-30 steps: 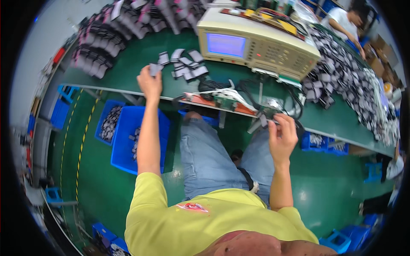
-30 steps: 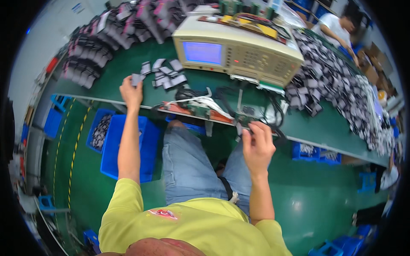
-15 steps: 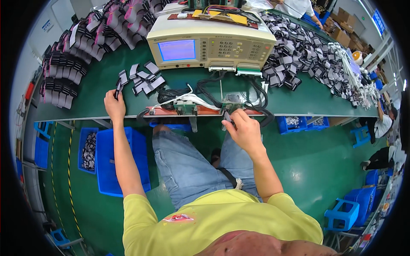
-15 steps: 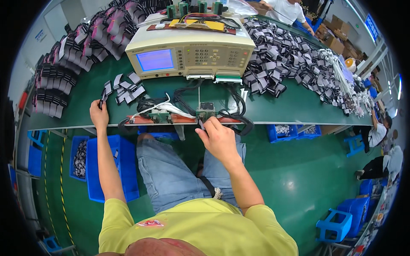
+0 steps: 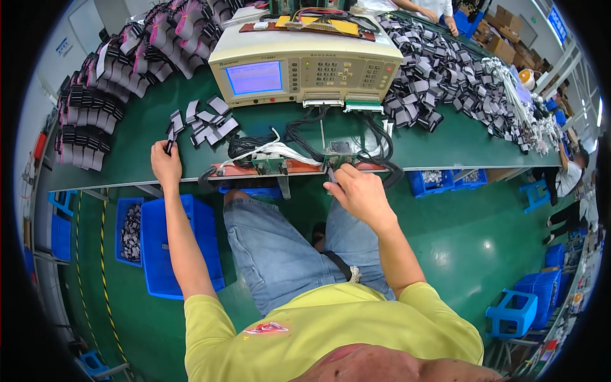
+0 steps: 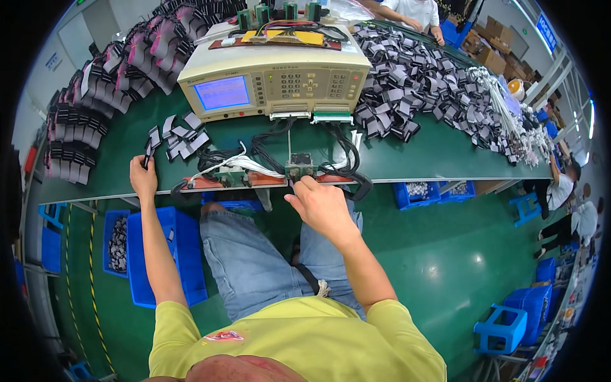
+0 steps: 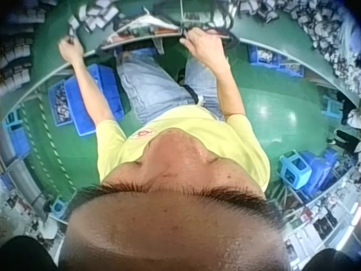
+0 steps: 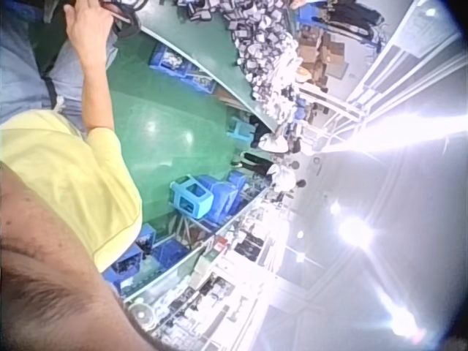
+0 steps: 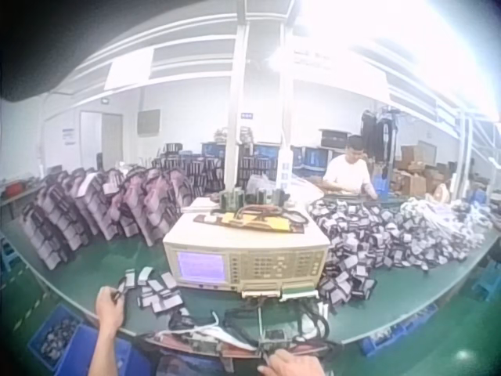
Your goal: Testing small electronic ribbon cable assemblies using a specialized test fixture on an assembly line.
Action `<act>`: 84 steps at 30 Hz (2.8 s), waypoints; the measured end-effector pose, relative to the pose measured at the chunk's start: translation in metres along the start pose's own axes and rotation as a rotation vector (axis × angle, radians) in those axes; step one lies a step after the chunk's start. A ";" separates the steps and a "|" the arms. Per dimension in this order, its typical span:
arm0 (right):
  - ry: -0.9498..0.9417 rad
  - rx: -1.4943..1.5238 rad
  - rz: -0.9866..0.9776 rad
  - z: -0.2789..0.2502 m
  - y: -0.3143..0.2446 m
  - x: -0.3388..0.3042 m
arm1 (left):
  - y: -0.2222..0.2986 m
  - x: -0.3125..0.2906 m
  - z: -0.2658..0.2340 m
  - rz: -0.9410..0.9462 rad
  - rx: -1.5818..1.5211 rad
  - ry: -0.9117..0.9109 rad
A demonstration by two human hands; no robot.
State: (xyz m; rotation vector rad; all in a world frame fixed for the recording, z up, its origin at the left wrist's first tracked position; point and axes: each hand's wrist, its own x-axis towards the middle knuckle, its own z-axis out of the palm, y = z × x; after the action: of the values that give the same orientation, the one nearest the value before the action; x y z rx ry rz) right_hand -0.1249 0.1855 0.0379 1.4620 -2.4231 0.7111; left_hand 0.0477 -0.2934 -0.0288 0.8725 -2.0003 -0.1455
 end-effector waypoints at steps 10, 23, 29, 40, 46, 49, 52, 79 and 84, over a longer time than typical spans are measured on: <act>0.027 0.034 0.016 0.002 -0.003 0.000 | 0.000 0.000 -0.001 -0.008 -0.027 -0.005; 0.052 0.011 -0.003 0.006 -0.001 -0.002 | -0.003 -0.002 -0.004 -0.014 -0.023 -0.007; 0.133 0.010 0.017 0.013 0.004 -0.005 | 0.010 0.001 0.004 -0.069 -0.066 -0.072; 0.003 0.288 -0.013 -0.054 0.025 -0.067 | -0.016 0.003 0.002 0.009 -0.016 -0.050; 0.463 -0.270 0.304 -0.117 0.192 0.052 | -0.017 0.002 0.007 0.003 -0.038 -0.037; 0.447 -0.372 0.375 -0.120 0.254 0.093 | -0.012 0.002 0.006 0.005 -0.041 -0.027; 0.472 -0.374 0.427 -0.087 0.258 0.084 | -0.009 0.001 0.007 -0.015 -0.092 -0.034; 0.065 1.410 0.143 -0.001 0.023 -0.042 | 0.291 -0.166 -0.053 -0.545 -1.667 -0.782; 0.067 1.298 0.197 -0.009 0.018 -0.030 | 0.285 -0.152 -0.051 -0.541 -1.636 -0.999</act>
State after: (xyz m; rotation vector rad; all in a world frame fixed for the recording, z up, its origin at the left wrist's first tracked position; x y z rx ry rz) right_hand -0.1266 0.2200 0.0278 1.3783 -2.0008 2.6049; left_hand -0.0111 0.0256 0.0141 0.1044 -1.4848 -2.4466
